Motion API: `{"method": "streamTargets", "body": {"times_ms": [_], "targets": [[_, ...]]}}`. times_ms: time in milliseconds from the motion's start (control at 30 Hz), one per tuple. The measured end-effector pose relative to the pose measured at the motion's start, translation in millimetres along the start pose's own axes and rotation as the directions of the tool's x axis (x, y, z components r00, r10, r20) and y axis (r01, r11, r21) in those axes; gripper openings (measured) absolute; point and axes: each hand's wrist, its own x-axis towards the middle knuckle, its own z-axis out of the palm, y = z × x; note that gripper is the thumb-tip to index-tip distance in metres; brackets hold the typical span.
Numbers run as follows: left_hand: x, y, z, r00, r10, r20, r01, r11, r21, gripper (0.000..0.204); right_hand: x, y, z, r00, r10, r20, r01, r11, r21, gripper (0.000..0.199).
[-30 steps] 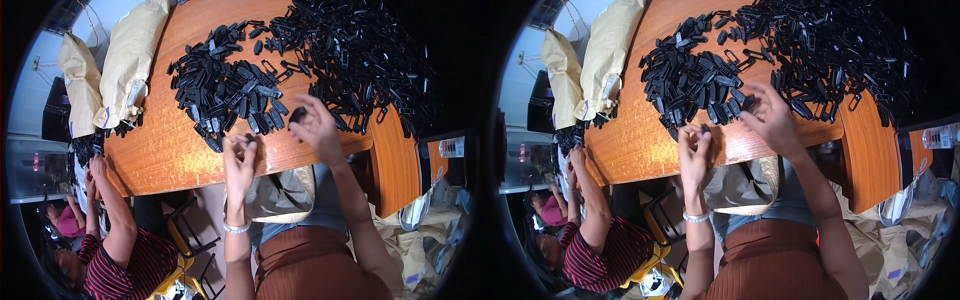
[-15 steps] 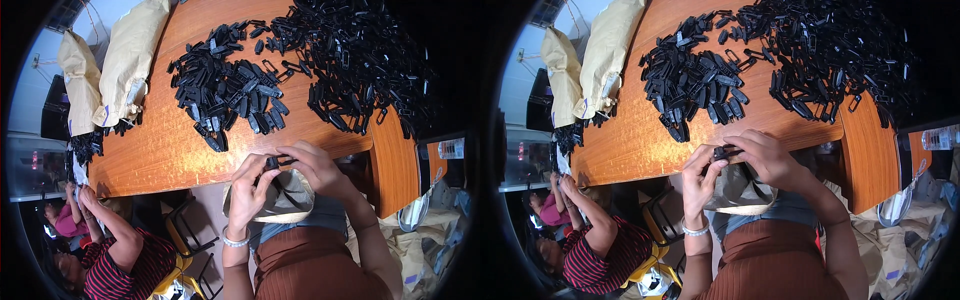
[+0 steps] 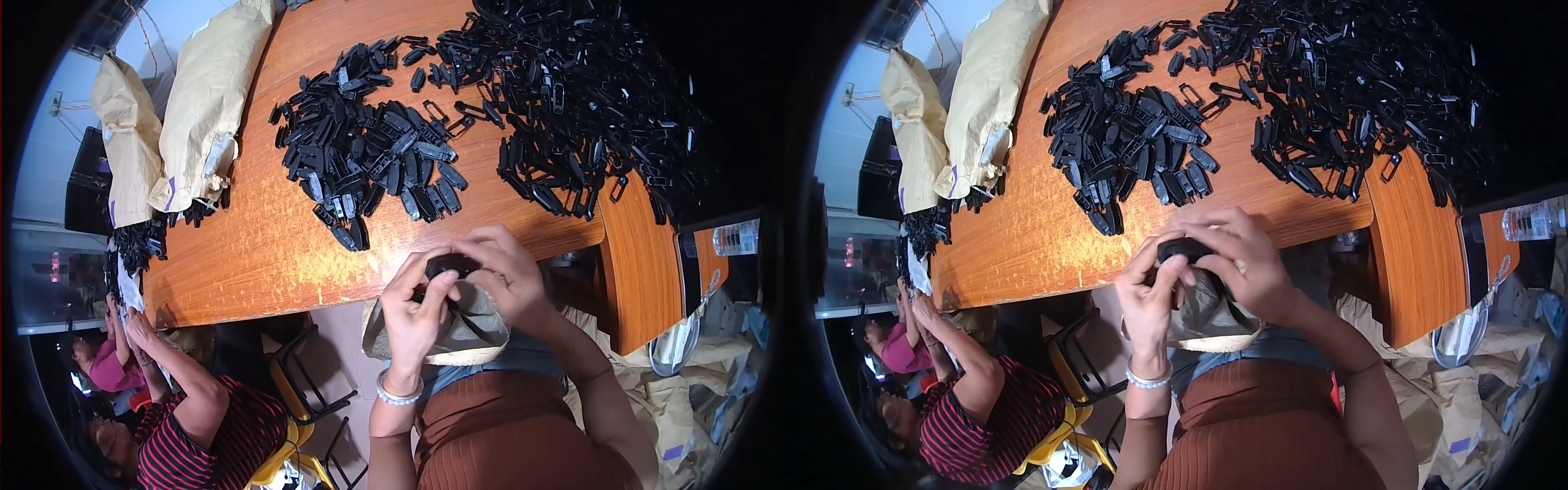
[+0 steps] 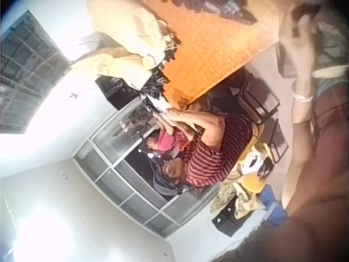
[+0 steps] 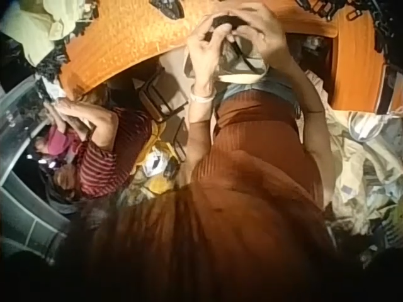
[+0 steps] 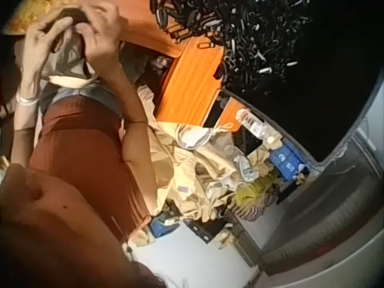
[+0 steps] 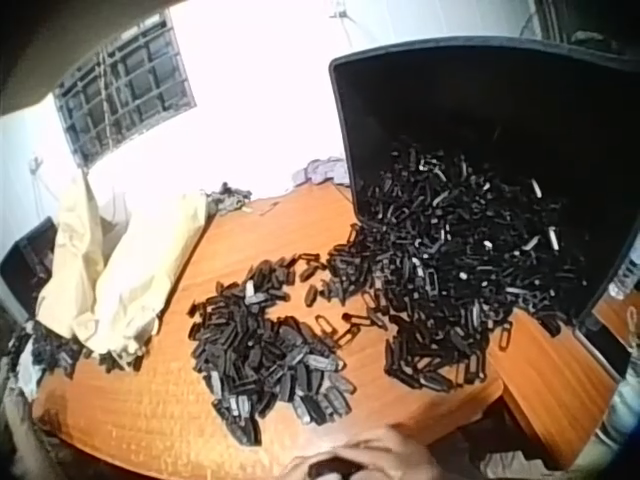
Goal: Sorting and inspecting small black plastic buckles from a large pile into a small bag.
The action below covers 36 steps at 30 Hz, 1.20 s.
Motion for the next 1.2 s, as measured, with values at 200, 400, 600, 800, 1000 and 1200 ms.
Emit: {"method": "streamTargets", "body": {"times_ms": [200,400,600,800,1000,1200], "targets": [[0,-17,-2,0.990,0.012,0.139,0.048,0.908,-0.417,0.022,-14,10,0,0.975,0.223,-0.001,-0.203,0.892,0.404,0.019],[6,-36,-24,0.991,-0.067,0.112,0.123,0.770,-0.626,0.021,1,38,-18,0.992,-0.020,-0.128,-0.025,0.939,-0.343,0.011],[44,-21,-69,0.941,0.194,-0.278,-0.106,0.947,0.303,0.016,33,70,-45,0.978,-0.141,-0.157,-0.104,0.324,-0.940,0.019],[58,-28,-71,0.883,0.451,0.131,-0.169,0.044,0.985,0.017,36,57,-44,0.968,-0.142,-0.206,-0.034,0.740,-0.672,0.016],[62,-24,-76,0.910,0.408,0.078,-0.156,0.162,0.974,0.013,25,36,-37,0.852,0.463,-0.244,-0.302,0.816,0.493,0.031],[35,-16,-49,0.988,0.142,-0.065,-0.094,0.874,0.477,0.031,13,32,-28,0.853,0.517,0.074,-0.494,0.751,0.438,0.027]]}}
